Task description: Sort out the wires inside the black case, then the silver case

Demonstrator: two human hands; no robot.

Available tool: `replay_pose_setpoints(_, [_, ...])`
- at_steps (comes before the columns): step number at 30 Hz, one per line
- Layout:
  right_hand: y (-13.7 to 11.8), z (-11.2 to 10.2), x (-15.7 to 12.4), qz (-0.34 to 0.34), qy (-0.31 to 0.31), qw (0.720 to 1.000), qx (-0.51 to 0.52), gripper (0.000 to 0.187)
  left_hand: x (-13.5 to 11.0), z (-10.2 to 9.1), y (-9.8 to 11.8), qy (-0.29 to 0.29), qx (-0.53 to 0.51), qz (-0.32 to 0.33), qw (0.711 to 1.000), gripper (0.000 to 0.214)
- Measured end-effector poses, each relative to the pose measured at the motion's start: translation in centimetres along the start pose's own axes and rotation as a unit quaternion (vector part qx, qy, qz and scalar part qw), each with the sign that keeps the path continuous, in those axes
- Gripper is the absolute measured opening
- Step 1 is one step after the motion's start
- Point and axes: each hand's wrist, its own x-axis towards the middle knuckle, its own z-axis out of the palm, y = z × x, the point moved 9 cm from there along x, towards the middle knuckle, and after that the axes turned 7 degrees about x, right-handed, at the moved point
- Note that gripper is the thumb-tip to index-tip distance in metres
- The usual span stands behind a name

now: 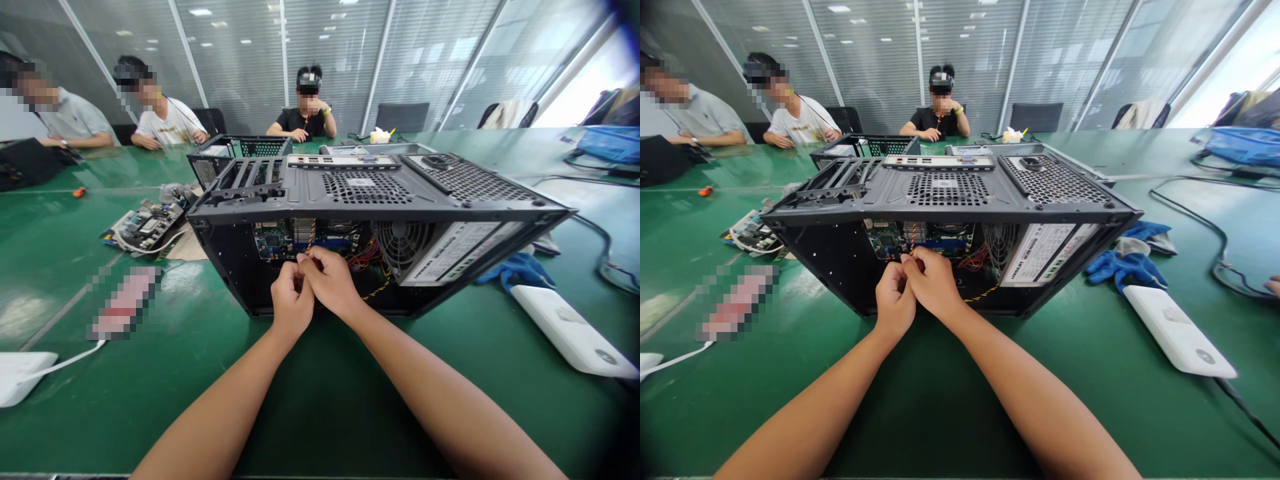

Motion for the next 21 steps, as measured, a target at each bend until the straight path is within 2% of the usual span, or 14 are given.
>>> replay_pose_setpoints(21, [-0.10,0.06,0.02,-0.001,-0.002,1.000,-0.001,0.034,0.00,-0.07,-0.02,0.001,0.002,0.003,1.000,0.020])
